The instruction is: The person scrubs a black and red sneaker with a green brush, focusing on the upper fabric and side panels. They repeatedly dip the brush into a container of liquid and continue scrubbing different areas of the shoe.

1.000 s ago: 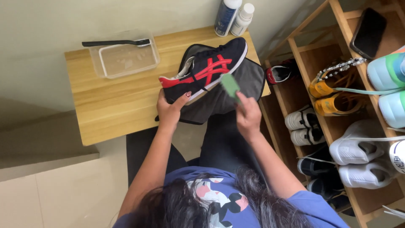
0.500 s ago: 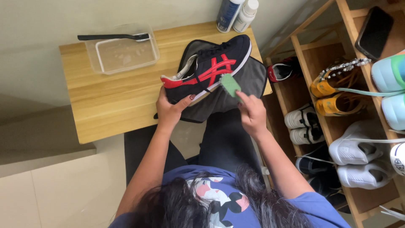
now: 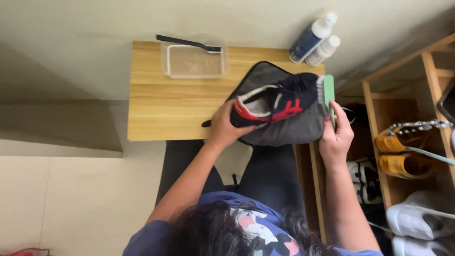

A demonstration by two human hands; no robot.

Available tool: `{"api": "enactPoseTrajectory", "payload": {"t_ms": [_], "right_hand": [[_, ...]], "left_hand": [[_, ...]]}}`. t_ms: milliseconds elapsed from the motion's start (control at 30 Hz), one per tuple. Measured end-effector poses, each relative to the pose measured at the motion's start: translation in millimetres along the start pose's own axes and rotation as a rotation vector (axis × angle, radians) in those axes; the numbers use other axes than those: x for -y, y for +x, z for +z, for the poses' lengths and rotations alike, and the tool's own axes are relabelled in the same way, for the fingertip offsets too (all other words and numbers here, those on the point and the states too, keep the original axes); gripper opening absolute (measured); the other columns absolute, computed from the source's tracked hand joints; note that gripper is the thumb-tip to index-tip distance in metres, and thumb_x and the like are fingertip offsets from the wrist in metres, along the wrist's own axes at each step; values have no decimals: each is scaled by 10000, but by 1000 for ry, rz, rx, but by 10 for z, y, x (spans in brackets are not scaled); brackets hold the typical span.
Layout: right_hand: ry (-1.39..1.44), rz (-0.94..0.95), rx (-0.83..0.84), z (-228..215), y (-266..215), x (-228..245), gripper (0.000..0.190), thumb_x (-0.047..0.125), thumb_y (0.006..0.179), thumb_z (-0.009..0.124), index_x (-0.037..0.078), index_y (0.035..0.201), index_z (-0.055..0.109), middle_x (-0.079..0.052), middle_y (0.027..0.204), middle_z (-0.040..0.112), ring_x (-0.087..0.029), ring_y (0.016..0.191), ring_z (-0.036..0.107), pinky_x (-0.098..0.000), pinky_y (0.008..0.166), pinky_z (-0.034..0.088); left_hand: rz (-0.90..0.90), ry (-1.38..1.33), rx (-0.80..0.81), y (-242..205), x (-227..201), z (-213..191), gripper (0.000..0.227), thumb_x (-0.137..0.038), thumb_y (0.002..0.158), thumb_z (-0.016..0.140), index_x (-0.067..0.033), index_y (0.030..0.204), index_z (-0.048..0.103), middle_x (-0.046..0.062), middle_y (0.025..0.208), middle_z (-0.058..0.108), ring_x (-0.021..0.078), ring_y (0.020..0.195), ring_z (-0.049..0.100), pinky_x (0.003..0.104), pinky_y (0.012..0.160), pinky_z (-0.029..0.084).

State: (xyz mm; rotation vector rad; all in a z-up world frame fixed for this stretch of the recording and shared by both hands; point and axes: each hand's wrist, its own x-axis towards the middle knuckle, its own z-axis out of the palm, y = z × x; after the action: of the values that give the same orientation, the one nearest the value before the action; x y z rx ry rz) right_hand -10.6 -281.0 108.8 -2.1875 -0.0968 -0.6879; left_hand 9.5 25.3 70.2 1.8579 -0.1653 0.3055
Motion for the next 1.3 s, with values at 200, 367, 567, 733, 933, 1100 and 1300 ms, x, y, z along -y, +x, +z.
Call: {"api": "enactPoseTrajectory", "payload": {"t_ms": [200, 367, 567, 733, 933, 1100, 1300], "right_hand": [[-72, -289, 333, 778, 639, 867, 348, 31, 1021, 606, 144, 1344, 669, -169, 1134, 726, -436, 1059, 681, -534, 871, 541], [-309, -588, 347, 1890, 972, 847, 261, 264, 970, 719, 289, 1229, 702, -5, 974, 717, -298, 914, 739, -480, 720, 566], [-494, -564, 575, 2819, 1054, 987, 202, 329, 990, 666, 325, 1192, 684, 6, 1019, 716, -276, 976, 702, -520, 792, 511], [-488, -541, 699, 3216, 1038, 984, 186, 342, 1002, 617, 322, 1162, 711, -15, 932, 704, -308, 957, 673, -556, 807, 485], [-620, -776, 668, 3013, 1269, 775, 166, 367, 931, 698, 371, 1087, 754, 21, 877, 699, -245, 932, 591, -512, 799, 376], [-850, -809, 763, 2756, 1500, 513, 165, 360, 962, 649, 486, 1030, 733, 53, 878, 682, -229, 1018, 546, -629, 937, 325], [-987, -722, 946, 2299, 1713, 885, 546, 124, 919, 590, 491, 1313, 683, -1, 945, 685, -299, 1028, 500, -604, 881, 318]], "left_hand": [[107, 1, -2, -41, 512, 218, 885, -477, 546, 960, -160, 1295, 611, 72, 1188, 676, 279, 1188, 654, 403, 1061, 517], [120, 0, 15, -50, 586, 226, 881, -455, 541, 961, -132, 1281, 611, 102, 1172, 664, 302, 1180, 651, 419, 1060, 512], [116, 27, 59, -24, 595, 210, 908, -502, 548, 943, -128, 1294, 587, 114, 1148, 649, 310, 1156, 655, 412, 1048, 521], [66, 40, 86, -42, 508, 160, 872, -528, 573, 915, -87, 1250, 588, 148, 1128, 641, 339, 1136, 658, 439, 1030, 530], [87, 47, 51, -39, 545, 207, 908, -506, 568, 924, -123, 1320, 591, 102, 1141, 631, 295, 1138, 653, 383, 1038, 518], [80, 4, 55, -25, 576, 214, 893, -454, 555, 933, -130, 1319, 604, 99, 1137, 632, 300, 1138, 650, 387, 1041, 512], [92, 80, 113, -9, 374, 92, 817, -399, 664, 921, -80, 1329, 570, 103, 1250, 644, 292, 1187, 613, 429, 1006, 520]]}}
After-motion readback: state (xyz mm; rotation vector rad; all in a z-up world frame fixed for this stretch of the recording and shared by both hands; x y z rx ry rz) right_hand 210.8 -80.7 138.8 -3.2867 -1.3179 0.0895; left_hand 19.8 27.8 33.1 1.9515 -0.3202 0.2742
